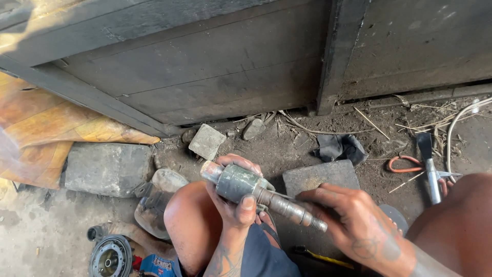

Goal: The person sits on the ground and uses a small metal tool to scrape and clean a dirty mechanical part held in their left hand. They rotate the part to access different areas and then use a yellow-handled brush to scrub the component.

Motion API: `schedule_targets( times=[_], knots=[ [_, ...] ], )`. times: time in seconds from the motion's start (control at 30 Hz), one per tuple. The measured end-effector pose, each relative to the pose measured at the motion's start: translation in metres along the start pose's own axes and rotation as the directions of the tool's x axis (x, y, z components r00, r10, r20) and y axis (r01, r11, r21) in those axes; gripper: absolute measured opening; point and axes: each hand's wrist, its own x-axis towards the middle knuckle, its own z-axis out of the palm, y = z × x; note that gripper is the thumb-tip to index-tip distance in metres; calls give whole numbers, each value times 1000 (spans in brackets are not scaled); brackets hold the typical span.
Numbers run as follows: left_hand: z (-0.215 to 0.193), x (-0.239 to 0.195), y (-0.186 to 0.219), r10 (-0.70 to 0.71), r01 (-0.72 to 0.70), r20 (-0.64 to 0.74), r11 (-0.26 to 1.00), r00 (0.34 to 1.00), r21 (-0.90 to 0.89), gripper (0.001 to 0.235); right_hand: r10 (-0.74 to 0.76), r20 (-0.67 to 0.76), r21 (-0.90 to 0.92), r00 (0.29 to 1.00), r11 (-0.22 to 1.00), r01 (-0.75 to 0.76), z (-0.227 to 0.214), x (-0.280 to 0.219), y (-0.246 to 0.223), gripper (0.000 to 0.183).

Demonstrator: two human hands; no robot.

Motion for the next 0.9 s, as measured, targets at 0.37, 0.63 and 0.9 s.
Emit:
schedule_targets(
  times=[0.37,0.63,0.9],
  knots=[
    [-9,-3,-30,-105,105,-89,994,990,0,64,-45,-68,-458,997,889,9,33,-13,42,48],
    [-1,3,-27,-114,132,-148,984,982,118,66,56,-68,-563,996,822,-85,32,-7,47,31],
    [-6,13,-26,-149,187,-197,964,969,191,69,-56,-196,-440,979,897,-37,1,0,28,28]
  ],
)
